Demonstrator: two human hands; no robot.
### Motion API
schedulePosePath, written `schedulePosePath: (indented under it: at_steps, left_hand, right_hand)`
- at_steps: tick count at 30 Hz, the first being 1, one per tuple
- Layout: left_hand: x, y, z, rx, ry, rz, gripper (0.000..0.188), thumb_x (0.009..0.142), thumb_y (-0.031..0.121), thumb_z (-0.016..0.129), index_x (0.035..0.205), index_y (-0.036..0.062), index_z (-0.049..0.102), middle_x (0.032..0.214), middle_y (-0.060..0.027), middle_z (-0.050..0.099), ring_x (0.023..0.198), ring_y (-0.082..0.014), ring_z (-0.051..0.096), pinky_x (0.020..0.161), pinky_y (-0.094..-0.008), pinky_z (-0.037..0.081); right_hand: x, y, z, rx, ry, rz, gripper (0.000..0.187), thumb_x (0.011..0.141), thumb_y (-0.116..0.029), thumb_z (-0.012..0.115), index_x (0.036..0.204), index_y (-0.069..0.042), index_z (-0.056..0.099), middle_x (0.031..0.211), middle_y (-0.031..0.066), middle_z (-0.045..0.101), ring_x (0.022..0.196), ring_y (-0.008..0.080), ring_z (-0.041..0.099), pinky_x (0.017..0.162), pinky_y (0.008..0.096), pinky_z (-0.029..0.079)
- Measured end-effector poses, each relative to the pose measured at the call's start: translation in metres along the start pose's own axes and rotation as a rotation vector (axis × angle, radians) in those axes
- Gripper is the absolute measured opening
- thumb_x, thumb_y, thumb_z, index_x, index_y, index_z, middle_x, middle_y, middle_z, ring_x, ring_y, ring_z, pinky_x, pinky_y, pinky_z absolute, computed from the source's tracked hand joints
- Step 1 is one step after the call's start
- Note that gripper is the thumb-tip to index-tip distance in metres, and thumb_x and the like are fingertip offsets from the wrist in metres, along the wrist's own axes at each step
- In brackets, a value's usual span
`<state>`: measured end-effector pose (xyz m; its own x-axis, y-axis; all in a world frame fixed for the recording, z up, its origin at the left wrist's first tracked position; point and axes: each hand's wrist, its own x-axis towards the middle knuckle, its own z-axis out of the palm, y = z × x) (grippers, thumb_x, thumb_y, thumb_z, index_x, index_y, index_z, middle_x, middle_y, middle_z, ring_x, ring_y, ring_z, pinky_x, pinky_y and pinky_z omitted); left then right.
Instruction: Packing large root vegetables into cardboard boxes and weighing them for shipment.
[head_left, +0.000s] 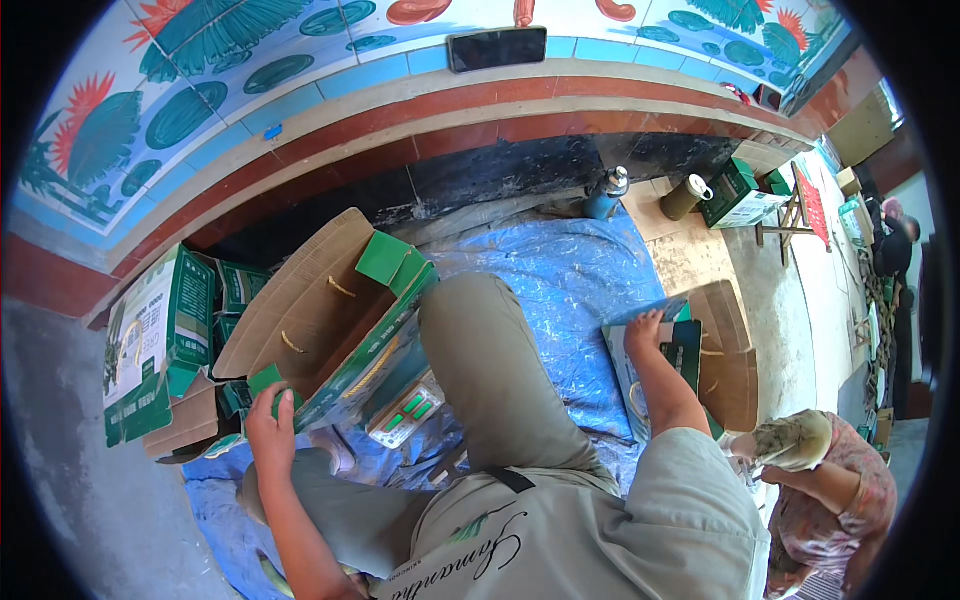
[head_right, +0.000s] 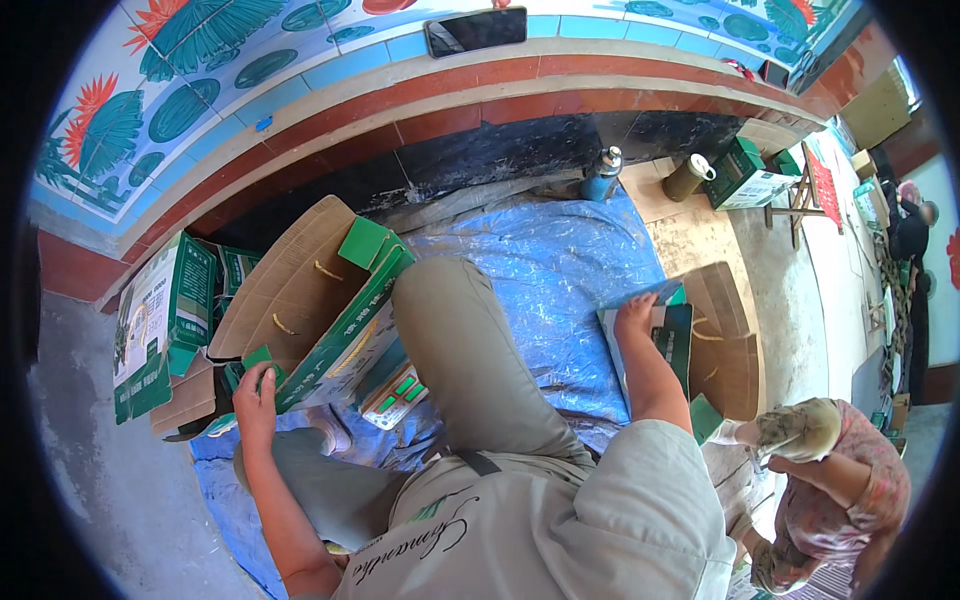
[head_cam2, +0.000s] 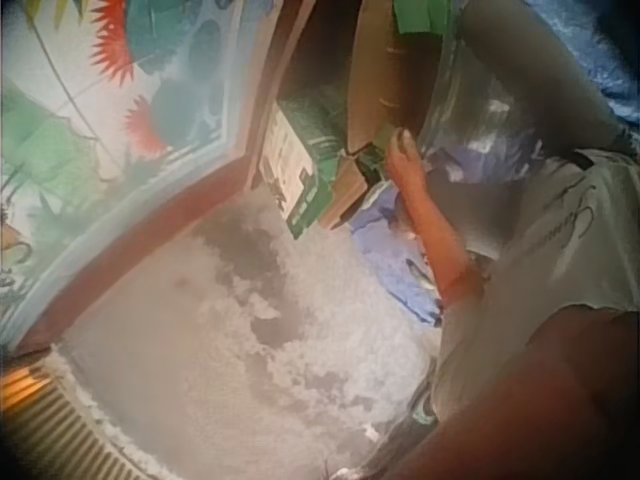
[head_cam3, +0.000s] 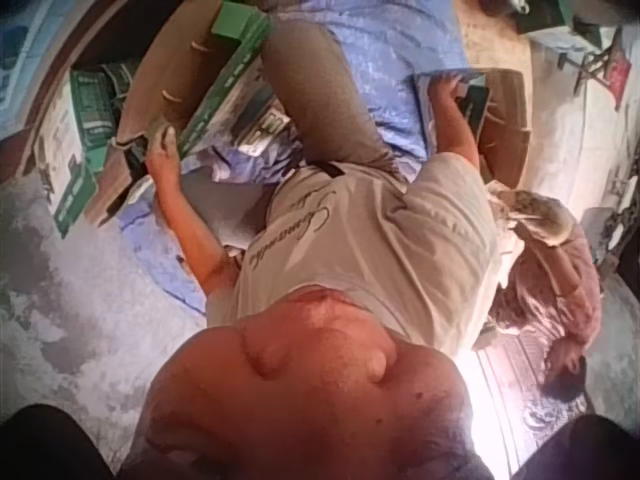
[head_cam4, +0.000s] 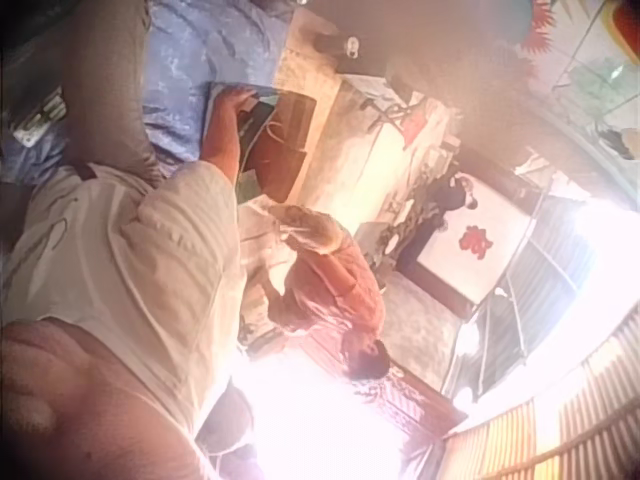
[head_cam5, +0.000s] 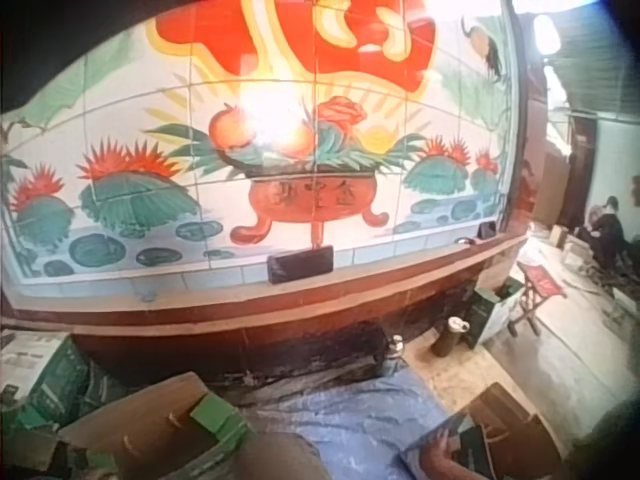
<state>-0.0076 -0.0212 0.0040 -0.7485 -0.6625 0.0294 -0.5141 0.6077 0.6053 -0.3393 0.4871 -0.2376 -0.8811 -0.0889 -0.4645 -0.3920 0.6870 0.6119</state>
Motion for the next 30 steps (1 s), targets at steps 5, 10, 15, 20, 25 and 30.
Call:
schedulePosePath:
  at_steps: [5, 10, 15, 20, 25, 30]
  left_hand:
    - [-0.007, -0.006, -0.004, 0.152, 0.048, 0.011, 0.030, 0.085, 0.025, 0.062, 0.103, 0.0018, 0.063, 0.100, -0.0181, 0.064, 0.094, -0.0343, 0.061, 0.082, -0.0373, 0.047]
    - [-0.004, 0.007, 0.001, 0.168, -0.036, 0.127, 0.046, 0.073, 0.040, 0.073, 0.105, 0.0075, 0.064, 0.101, -0.0140, 0.065, 0.095, -0.0334, 0.061, 0.081, -0.0389, 0.048]
    - [-0.009, 0.012, 0.002, 0.235, -0.064, 0.133, 0.047, 0.070, 0.042, 0.074, 0.102, 0.0100, 0.065, 0.097, -0.0123, 0.066, 0.089, -0.0315, 0.063, 0.076, -0.0391, 0.050]
    - [-0.018, 0.001, -0.004, 0.300, -0.119, 0.055, 0.043, 0.069, 0.040, 0.074, 0.100, 0.0102, 0.066, 0.092, -0.0112, 0.067, 0.085, -0.0305, 0.064, 0.073, -0.0404, 0.050]
    - [-0.018, 0.002, -0.012, 0.259, -0.132, -0.012, 0.040, 0.071, 0.037, 0.073, 0.100, 0.0108, 0.066, 0.092, -0.0106, 0.067, 0.087, -0.0298, 0.063, 0.072, -0.0399, 0.050]
    - [-0.015, -0.005, -0.007, 0.254, -0.102, 0.035, 0.039, 0.071, 0.036, 0.073, 0.099, 0.0106, 0.067, 0.093, -0.0107, 0.067, 0.087, -0.0302, 0.063, 0.073, -0.0396, 0.050]
  right_hand:
    - [-0.006, -0.002, 0.014, -0.032, -0.102, -0.085, 0.034, 0.090, -0.022, 0.044, 0.116, -0.016, 0.064, 0.126, 0.0091, 0.057, 0.127, 0.0324, 0.041, 0.105, 0.0562, 0.020]
    - [-0.002, 0.008, -0.042, 0.241, -0.022, -0.110, 0.028, 0.087, -0.024, 0.051, 0.108, -0.015, 0.067, 0.114, 0.0086, 0.064, 0.107, 0.0287, 0.060, 0.092, 0.0475, 0.042]
    - [-0.006, 0.009, -0.158, 0.549, 0.374, -0.198, 0.030, 0.082, -0.033, 0.061, 0.106, -0.015, 0.066, 0.106, 0.0134, 0.065, 0.099, 0.0322, 0.062, 0.083, 0.0438, 0.050]
    - [-0.037, -0.009, -0.298, 0.794, 0.735, -0.422, 0.031, 0.082, -0.032, 0.061, 0.105, -0.011, 0.065, 0.102, 0.0155, 0.064, 0.096, 0.0333, 0.061, 0.080, 0.0437, 0.049]
    - [-0.091, -0.034, -0.390, 0.851, 0.941, -0.596, 0.026, 0.082, -0.028, 0.061, 0.101, -0.010, 0.066, 0.098, 0.0146, 0.065, 0.092, 0.0329, 0.062, 0.079, 0.0423, 0.049]
    - [-0.112, -0.068, -0.419, 0.920, 1.209, -0.709, 0.017, 0.081, -0.025, 0.062, 0.091, -0.011, 0.066, 0.089, 0.0119, 0.066, 0.083, 0.0310, 0.064, 0.071, 0.0407, 0.052]
